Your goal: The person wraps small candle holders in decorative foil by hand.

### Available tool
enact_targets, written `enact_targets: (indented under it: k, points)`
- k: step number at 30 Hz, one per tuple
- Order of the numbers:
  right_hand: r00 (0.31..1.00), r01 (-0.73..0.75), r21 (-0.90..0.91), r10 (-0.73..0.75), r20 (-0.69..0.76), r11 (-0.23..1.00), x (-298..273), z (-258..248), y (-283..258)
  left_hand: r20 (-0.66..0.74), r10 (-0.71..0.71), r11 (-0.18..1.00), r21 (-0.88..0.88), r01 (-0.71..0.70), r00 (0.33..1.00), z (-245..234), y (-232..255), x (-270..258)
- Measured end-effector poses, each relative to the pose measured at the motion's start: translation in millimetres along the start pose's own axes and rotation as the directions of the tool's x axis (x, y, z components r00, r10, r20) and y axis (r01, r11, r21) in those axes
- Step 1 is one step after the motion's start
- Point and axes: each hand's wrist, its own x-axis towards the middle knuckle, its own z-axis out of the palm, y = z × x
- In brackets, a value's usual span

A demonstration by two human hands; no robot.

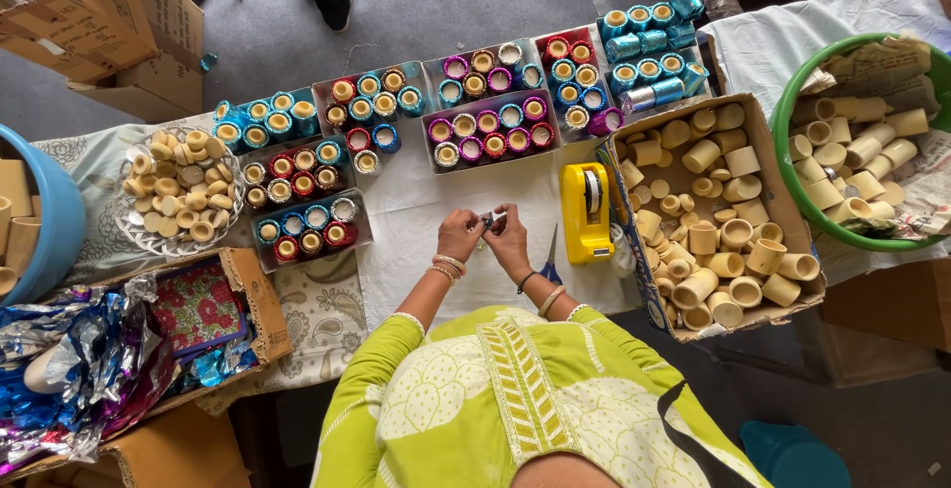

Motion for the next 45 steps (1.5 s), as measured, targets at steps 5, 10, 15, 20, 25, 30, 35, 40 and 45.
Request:
enact_targets:
  k: [5,10,15,20,25,30,35,40,45]
  points:
    - [0.999,-0.035,0.063,0.034,0.014,0.997,3,-2,13,0.133,-0.204,0.926,-0.297,0.235,0.97,-7,-16,4]
    - [0.997,-0.07,0.134,0.065,0.041,0.989,6,-2,21,0.097,-0.177,0.918,-0.344,0.2,0.979,-15,-6,-2]
    - [0.991,-0.112,0.206,0.096,0.089,0.972,8,-4,26,0.051,-0.104,0.963,-0.246,0.114,0.993,-11,0,-7]
    - [0.979,-0.182,0.354,0.135,0.155,0.918,11,-9,45,0.034,-0.07,0.983,-0.17,0.075,0.997,-7,4,-4]
    - [0.986,-0.086,0.159,0.061,0.158,0.984,9,-34,14,0.059,-0.054,0.989,-0.137,0.061,0.997,-8,4,1]
    - [0.805,0.56,-0.261,-0.443,0.394,0.786,14,-53,-23,0.082,-0.06,0.99,-0.123,0.069,0.995,-7,3,3]
    - [0.679,0.724,-0.38,-0.499,0.539,0.576,32,-55,-35,0.073,-0.041,0.993,-0.111,0.049,0.996,-2,-6,6]
    - [0.618,0.773,-0.332,-0.523,0.587,0.541,40,-51,-33,0.083,-0.044,0.994,-0.099,0.052,0.996,-5,-2,5]
    - [0.652,0.737,-0.334,-0.486,0.582,0.588,39,-43,-32,0.084,-0.041,0.993,-0.106,0.05,0.996,-1,-8,5]
